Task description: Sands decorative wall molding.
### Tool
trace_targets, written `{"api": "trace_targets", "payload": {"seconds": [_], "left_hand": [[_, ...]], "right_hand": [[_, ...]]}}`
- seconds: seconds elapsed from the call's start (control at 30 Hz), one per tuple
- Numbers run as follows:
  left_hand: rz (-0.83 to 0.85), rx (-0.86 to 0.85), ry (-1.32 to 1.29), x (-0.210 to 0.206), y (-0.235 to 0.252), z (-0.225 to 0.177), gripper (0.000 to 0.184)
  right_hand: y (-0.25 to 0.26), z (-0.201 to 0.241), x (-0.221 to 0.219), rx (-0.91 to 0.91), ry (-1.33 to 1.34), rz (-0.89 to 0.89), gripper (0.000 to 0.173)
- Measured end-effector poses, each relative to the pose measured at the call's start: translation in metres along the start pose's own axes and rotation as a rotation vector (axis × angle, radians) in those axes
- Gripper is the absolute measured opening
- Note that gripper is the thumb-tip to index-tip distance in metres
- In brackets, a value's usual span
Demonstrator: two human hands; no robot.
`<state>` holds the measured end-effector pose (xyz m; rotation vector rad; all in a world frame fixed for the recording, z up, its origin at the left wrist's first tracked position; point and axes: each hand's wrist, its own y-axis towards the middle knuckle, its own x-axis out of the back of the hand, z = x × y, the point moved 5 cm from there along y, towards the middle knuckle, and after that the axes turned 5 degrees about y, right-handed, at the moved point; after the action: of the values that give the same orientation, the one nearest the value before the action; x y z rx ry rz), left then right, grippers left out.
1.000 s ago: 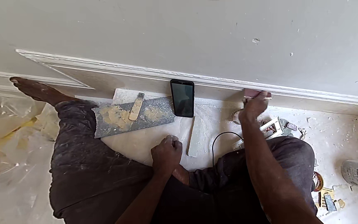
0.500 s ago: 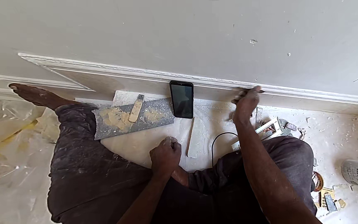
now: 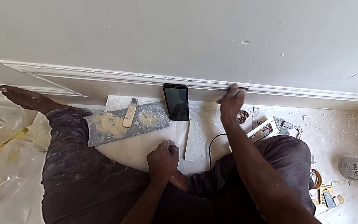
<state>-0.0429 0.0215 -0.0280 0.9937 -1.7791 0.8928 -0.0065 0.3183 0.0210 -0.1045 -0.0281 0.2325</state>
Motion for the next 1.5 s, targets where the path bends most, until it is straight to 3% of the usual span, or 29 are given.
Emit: {"api": "trace_targets", "payload": {"seconds": [0.07,0.17,0.3,0.4,0.47,0.53,0.63,0.73,0.8,0.9,1.0,1.07,1.13,1.27,1.4,1.5], "left_hand": [[-0.023,-0.004,-0.003,0.0,-0.002,0.006,0.019],[-0.024,0.003,-0.021,0.001,-0.003,0.01,0.02],[-0.05,0.001,-0.031,0.0,-0.002,0.006,0.016],[-0.027,-0.013,-0.019,-0.001,0.0,0.001,0.017],[-0.014,-0.018,-0.013,-0.002,-0.001,0.004,0.019],[-0.028,-0.014,-0.018,-0.001,-0.002,0.01,0.021],[-0.039,0.012,-0.039,0.003,-0.005,0.014,0.02],[-0.012,0.006,-0.033,-0.001,-0.002,0.007,0.02],[0.0,-0.011,-0.024,-0.003,0.0,0.003,0.018],[-0.011,-0.026,-0.018,-0.003,0.001,0.003,0.018],[-0.036,-0.022,-0.025,-0.001,-0.002,0.008,0.019],[-0.06,-0.014,-0.034,0.001,-0.005,0.011,0.019],[-0.064,0.001,-0.034,0.003,-0.006,0.012,0.019],[-0.003,0.027,-0.009,0.003,-0.002,0.003,0.018],[-0.017,0.029,-0.011,0.004,-0.001,0.003,0.015],[-0.007,0.057,-0.015,0.007,-0.003,0.003,0.015]], "right_hand": [[-0.003,-0.003,-0.008,0.0,0.03,0.013,0.034],[0.008,0.0,0.015,0.023,0.063,-0.026,0.037],[0.029,0.001,0.045,0.025,0.139,-0.214,0.034],[0.006,0.002,0.011,0.064,-0.08,-0.004,0.044],[-0.014,-0.004,-0.017,0.057,-0.141,0.128,0.041],[-0.019,-0.007,-0.03,0.03,-0.077,0.109,0.034],[0.0,-0.005,0.005,0.063,-0.075,0.035,0.038],[0.043,0.002,0.071,0.071,-0.021,-0.217,0.037],[0.056,0.0,0.083,0.037,-0.012,-0.318,0.032],[0.024,-0.006,0.041,0.002,-0.201,-0.113,0.045],[-0.013,-0.014,-0.016,-0.035,-0.209,0.076,0.041],[-0.017,-0.016,-0.024,-0.036,-0.129,0.082,0.035],[-0.009,-0.009,-0.003,0.06,-0.156,0.106,0.038],[0.03,0.002,0.053,0.146,-0.012,-0.12,0.027],[0.028,0.002,0.042,0.142,0.152,-0.298,0.018],[0.03,-0.001,0.041,0.163,0.126,-0.365,0.018]]}}
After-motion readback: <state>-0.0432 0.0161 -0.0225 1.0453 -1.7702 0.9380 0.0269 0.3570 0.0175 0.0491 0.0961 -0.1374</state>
